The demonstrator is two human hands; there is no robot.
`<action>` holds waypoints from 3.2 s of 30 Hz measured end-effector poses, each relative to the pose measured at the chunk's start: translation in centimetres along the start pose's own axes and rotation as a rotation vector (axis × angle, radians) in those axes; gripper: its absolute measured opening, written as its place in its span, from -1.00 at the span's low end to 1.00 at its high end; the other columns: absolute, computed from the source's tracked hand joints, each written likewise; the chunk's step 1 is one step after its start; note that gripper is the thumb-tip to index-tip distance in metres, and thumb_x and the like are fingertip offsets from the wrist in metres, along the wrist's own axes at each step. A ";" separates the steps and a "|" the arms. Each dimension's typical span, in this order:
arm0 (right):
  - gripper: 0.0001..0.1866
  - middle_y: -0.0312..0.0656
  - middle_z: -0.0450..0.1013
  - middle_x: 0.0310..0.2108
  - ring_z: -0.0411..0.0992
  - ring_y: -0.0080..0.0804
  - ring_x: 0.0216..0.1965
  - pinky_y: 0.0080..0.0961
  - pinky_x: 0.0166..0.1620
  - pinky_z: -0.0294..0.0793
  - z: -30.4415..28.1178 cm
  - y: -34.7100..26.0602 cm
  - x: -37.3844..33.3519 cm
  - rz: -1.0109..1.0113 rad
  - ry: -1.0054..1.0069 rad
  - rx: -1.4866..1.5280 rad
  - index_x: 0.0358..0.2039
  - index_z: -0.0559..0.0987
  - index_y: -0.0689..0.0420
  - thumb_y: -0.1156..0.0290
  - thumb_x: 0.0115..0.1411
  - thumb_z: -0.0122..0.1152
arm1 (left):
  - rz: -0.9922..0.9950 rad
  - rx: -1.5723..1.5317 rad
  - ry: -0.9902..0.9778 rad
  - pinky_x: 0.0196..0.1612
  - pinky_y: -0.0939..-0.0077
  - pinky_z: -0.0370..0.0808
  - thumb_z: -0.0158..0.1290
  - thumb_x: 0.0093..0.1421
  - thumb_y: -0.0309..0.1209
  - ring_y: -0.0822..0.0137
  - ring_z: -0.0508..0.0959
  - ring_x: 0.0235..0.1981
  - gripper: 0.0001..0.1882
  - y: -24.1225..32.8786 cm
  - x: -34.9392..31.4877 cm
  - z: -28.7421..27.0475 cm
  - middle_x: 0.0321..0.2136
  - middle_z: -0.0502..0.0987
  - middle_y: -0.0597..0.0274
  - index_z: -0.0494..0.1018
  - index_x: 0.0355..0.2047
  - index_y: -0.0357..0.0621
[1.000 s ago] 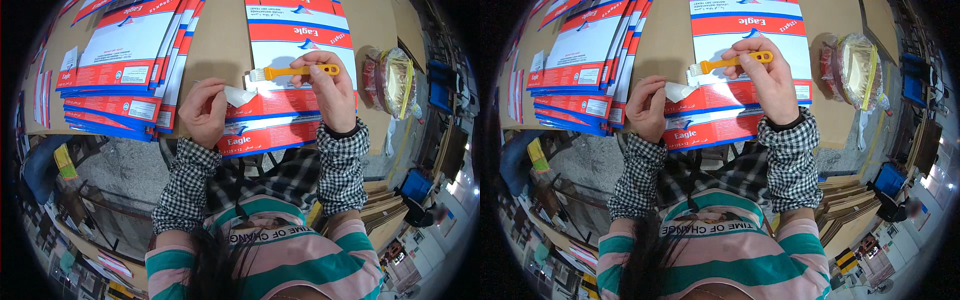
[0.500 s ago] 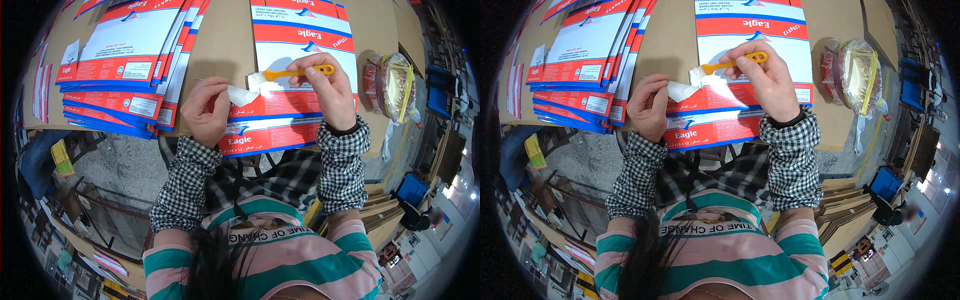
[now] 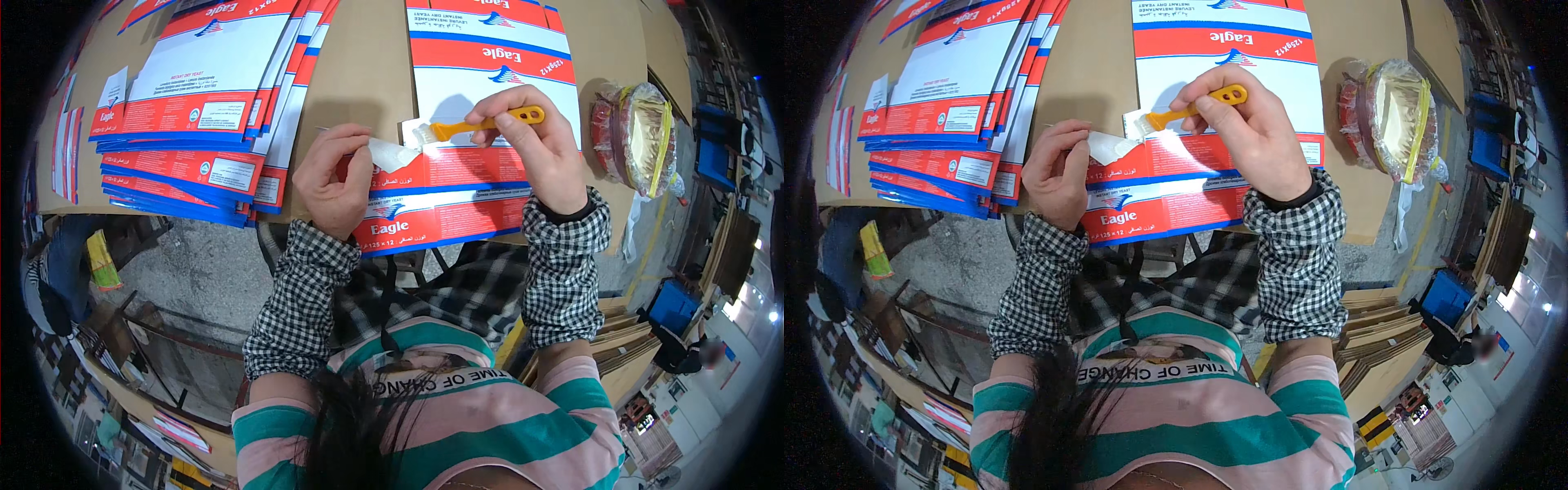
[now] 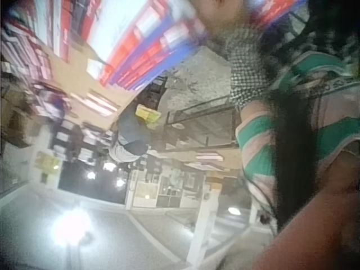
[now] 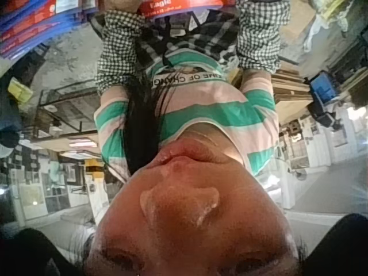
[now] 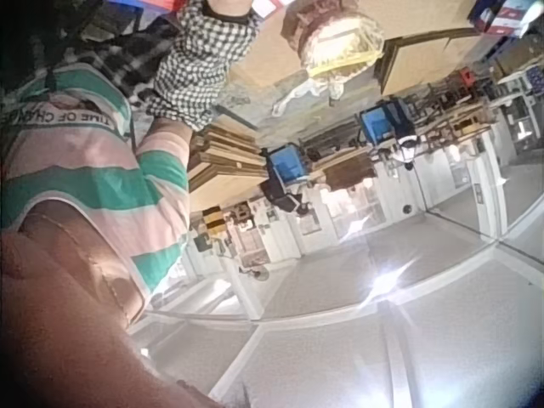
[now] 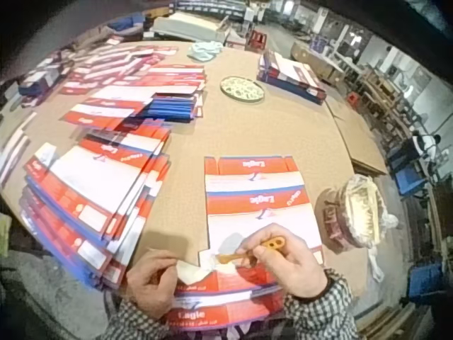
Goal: Applying glue to the flaps of paper envelopes using a brush and stacking them.
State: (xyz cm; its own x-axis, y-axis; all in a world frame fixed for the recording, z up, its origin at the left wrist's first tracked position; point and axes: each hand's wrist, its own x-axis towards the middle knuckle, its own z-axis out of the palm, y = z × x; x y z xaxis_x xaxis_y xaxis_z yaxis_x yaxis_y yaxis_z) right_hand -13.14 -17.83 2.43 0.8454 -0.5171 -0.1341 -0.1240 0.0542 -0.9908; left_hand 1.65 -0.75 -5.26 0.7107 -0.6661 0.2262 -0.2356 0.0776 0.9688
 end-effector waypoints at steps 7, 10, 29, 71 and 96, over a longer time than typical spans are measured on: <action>-0.87 -0.17 0.41 -0.29 0.34 -0.54 -0.32 -0.61 -0.17 0.40 0.1 -0.5 0.2 -0.008 -0.030 -0.022 -0.28 0.37 0.25 0.52 0.24 -0.17 | -0.029 -0.026 0.007 -0.31 0.58 0.47 0.01 0.02 -0.65 0.36 0.52 -0.34 -0.92 0.1 0.0 0.0 -0.34 0.51 0.06 0.46 -0.43 -0.37; -0.87 -0.17 0.41 -0.29 0.34 -0.54 -0.32 -0.61 -0.17 0.39 0.1 -0.6 0.2 -0.022 -0.049 -0.012 -0.27 0.37 0.25 0.51 0.24 -0.16 | -0.008 0.006 -0.008 -0.32 0.59 0.47 0.01 0.01 -0.66 0.36 0.52 -0.34 -0.91 0.1 0.1 0.0 -0.35 0.51 0.07 0.46 -0.43 -0.38; -0.86 -0.10 0.43 -0.27 0.43 -0.46 -0.33 -0.56 -0.20 0.45 0.4 -1.2 -0.7 -0.143 0.185 0.019 -0.25 0.38 0.26 0.48 0.24 -0.10 | -0.026 0.062 -0.015 -0.30 0.59 0.47 0.03 0.04 -0.61 0.36 0.52 -0.34 -0.92 0.1 0.0 0.0 -0.34 0.51 0.10 0.45 -0.42 -0.36; -0.81 -0.11 0.40 -0.31 0.32 -0.49 -0.43 -0.58 -0.32 0.34 -5.9 -2.2 -21.5 -0.520 0.983 0.367 -0.27 0.37 0.23 0.36 0.26 -0.09 | -0.013 -0.220 0.543 -0.53 0.63 0.45 0.02 0.12 -0.45 0.43 0.47 -0.49 -0.67 11.1 3.5 -11.4 -0.39 0.44 0.15 0.25 -0.13 -0.32; -0.83 -0.12 0.40 -0.31 0.35 -0.52 -0.41 -0.58 -0.30 0.36 -2.6 -5.3 -14.2 -0.467 0.978 0.257 -0.30 0.38 0.20 0.35 0.26 -0.07 | -0.343 0.309 0.891 -0.10 0.34 0.40 0.11 -0.01 -0.41 0.10 0.50 -0.18 -0.57 -3.2 17.1 -33.5 -0.18 0.48 -0.13 0.39 -0.13 -0.39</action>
State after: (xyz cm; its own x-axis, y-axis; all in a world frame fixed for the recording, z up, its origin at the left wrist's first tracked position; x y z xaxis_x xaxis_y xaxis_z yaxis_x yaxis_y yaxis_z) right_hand -25.81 -12.97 9.66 -0.0074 -0.9770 0.2130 0.3069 -0.2049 -0.9294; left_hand 36.74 12.41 -1.09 0.9798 0.1919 0.0560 0.0031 -0.2946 0.9556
